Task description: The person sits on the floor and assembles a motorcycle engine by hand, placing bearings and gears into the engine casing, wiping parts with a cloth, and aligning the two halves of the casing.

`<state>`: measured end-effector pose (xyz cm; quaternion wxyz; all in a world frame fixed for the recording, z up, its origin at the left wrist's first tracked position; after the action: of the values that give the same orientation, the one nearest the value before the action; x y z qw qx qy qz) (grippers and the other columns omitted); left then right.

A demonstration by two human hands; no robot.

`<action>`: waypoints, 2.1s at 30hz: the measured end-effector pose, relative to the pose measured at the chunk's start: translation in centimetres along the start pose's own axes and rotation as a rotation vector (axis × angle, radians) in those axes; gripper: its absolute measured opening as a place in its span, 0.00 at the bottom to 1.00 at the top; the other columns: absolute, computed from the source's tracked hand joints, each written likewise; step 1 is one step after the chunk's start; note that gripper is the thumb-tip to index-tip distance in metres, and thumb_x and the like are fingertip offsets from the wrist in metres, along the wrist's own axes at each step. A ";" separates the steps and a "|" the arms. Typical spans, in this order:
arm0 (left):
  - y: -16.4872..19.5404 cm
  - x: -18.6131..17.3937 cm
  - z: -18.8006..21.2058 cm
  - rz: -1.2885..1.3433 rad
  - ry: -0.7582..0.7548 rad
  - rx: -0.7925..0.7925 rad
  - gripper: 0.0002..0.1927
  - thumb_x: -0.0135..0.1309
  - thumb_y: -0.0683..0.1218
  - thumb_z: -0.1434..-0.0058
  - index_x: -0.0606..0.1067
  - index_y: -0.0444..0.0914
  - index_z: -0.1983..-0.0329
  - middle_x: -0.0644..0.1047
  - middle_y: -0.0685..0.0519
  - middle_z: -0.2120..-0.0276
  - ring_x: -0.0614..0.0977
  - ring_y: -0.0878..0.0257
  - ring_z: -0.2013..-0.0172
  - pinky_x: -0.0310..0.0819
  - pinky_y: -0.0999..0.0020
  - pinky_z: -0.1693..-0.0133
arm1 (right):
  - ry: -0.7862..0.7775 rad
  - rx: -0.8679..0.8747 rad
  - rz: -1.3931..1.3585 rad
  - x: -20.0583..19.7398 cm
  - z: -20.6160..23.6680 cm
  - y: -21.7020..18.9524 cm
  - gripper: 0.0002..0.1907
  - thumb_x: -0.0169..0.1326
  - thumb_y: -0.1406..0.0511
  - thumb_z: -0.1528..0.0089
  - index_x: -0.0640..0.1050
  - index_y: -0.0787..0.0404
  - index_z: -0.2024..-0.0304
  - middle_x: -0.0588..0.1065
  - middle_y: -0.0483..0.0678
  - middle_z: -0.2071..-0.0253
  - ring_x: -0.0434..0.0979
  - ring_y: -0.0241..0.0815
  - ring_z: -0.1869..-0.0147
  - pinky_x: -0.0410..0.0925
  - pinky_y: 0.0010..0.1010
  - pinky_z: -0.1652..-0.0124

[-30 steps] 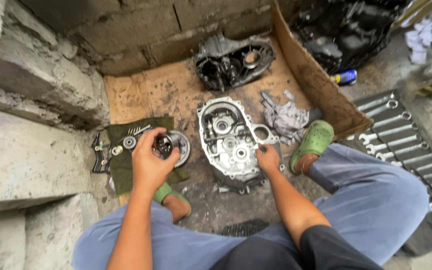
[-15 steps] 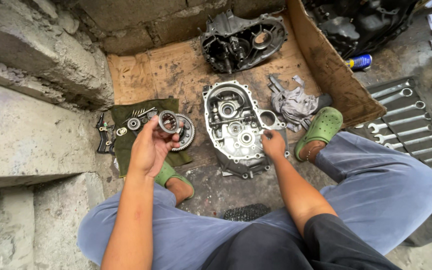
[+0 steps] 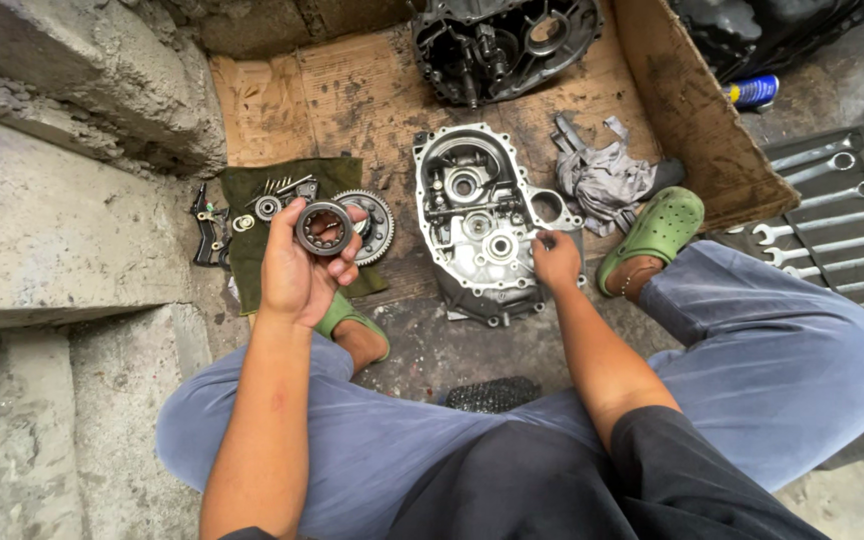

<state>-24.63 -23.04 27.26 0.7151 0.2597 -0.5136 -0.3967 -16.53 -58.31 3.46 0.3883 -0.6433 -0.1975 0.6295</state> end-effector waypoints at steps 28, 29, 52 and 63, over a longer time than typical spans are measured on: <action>1.3 -0.9 -0.4 -0.145 0.044 0.186 0.23 0.49 0.51 0.27 0.70 0.35 0.34 0.79 0.50 0.58 0.80 0.64 0.63 0.78 0.68 0.62 | -0.045 0.096 0.018 1.4 0.1 0.7 0.15 0.61 0.56 0.42 0.84 0.55 0.56 0.81 0.52 0.56 0.81 0.49 0.51 0.70 0.39 0.48; 1.4 -1.1 -0.6 -0.170 0.058 0.195 0.23 0.50 0.49 0.29 0.69 0.35 0.34 0.79 0.49 0.57 0.81 0.64 0.62 0.78 0.68 0.62 | -0.042 0.086 0.016 1.4 0.1 0.6 0.16 0.61 0.56 0.42 0.84 0.55 0.56 0.81 0.52 0.55 0.81 0.50 0.50 0.70 0.39 0.48; 6.2 -4.5 1.2 -0.284 0.163 0.625 0.23 0.63 0.33 0.40 0.72 0.31 0.41 0.79 0.51 0.56 0.82 0.66 0.59 0.80 0.72 0.59 | -0.069 -0.015 0.068 0.6 1.4 -1.9 0.19 0.61 0.53 0.44 0.84 0.57 0.56 0.80 0.57 0.51 0.78 0.56 0.44 0.68 0.42 0.45; 15.3 -7.3 8.4 -1.132 0.429 0.901 0.23 0.74 0.43 0.39 0.77 0.35 0.44 0.82 0.50 0.52 0.85 0.61 0.53 0.80 0.65 0.51 | -0.132 0.081 0.115 2.2 1.7 0.3 0.21 0.61 0.55 0.43 0.83 0.57 0.51 0.81 0.58 0.53 0.80 0.56 0.48 0.69 0.42 0.45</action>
<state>-29.13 -8.26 38.17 0.3109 0.8227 -0.2637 -0.3962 -17.91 -56.46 1.92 0.3634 -0.5946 -0.1598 0.6992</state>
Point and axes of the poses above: each hand's wrist, its own z-axis away from the middle knuckle, its own x-axis out of the palm, y = z × x, the point moved 7 cm from there along -z, towards the middle knuckle
